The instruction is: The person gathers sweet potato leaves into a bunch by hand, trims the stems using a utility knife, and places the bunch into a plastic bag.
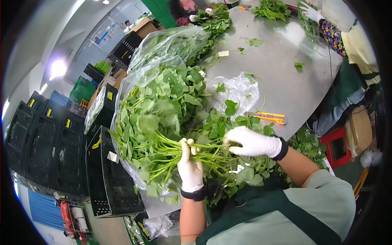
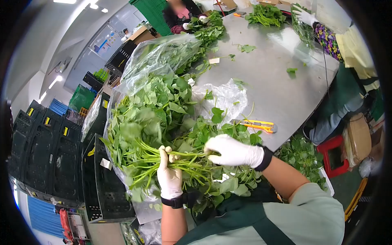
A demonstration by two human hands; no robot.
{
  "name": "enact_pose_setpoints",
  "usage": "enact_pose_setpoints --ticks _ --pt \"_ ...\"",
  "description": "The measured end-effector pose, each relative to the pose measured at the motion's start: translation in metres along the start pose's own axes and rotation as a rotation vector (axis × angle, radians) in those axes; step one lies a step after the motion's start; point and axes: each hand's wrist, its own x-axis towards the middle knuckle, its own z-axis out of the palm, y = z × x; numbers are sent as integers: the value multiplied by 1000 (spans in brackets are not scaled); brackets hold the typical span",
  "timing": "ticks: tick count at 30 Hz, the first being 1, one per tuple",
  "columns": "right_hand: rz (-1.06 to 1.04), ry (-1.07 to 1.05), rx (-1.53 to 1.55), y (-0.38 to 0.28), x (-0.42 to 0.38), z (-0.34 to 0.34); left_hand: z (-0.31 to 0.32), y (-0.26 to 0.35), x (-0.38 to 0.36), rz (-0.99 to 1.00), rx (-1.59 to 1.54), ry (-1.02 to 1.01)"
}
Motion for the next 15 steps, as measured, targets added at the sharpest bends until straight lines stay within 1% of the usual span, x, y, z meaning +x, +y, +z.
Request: enact_pose_setpoints --ticks 1,3,4,5,7,8,9,11,13,15 --pt "10 -8 9 -3 5 -10 5 2 -1 5 -5 -28" --pt "63 48 -84 -4 13 -21 10 -1 -3 3 68 -47" --pt "153 50 -100 -9 18 -28 15 -3 -7 -1 87 -53" --pt "139 171 -142 -12 24 -29 17 -7 -10 -14 94 -64" --pt "17 386 -354 -21 44 -25 20 -14 -12 -21 120 -63" --pt "-29 381 -282 -26 54 -22 19 -17 -13 -28 106 -85" --pt "-42 313 -202 -36 63 -19 14 -20 -10 -41 87 -137" --pt "-50 295 -324 -53 77 -5 17 -24 -14 -63 113 -76" --pt "-103 398 -442 -58 87 9 4 -33 -12 -46 179 -47" --pt "-77 380 -497 -58 95 18 -1 -37 -11 -18 244 -19"
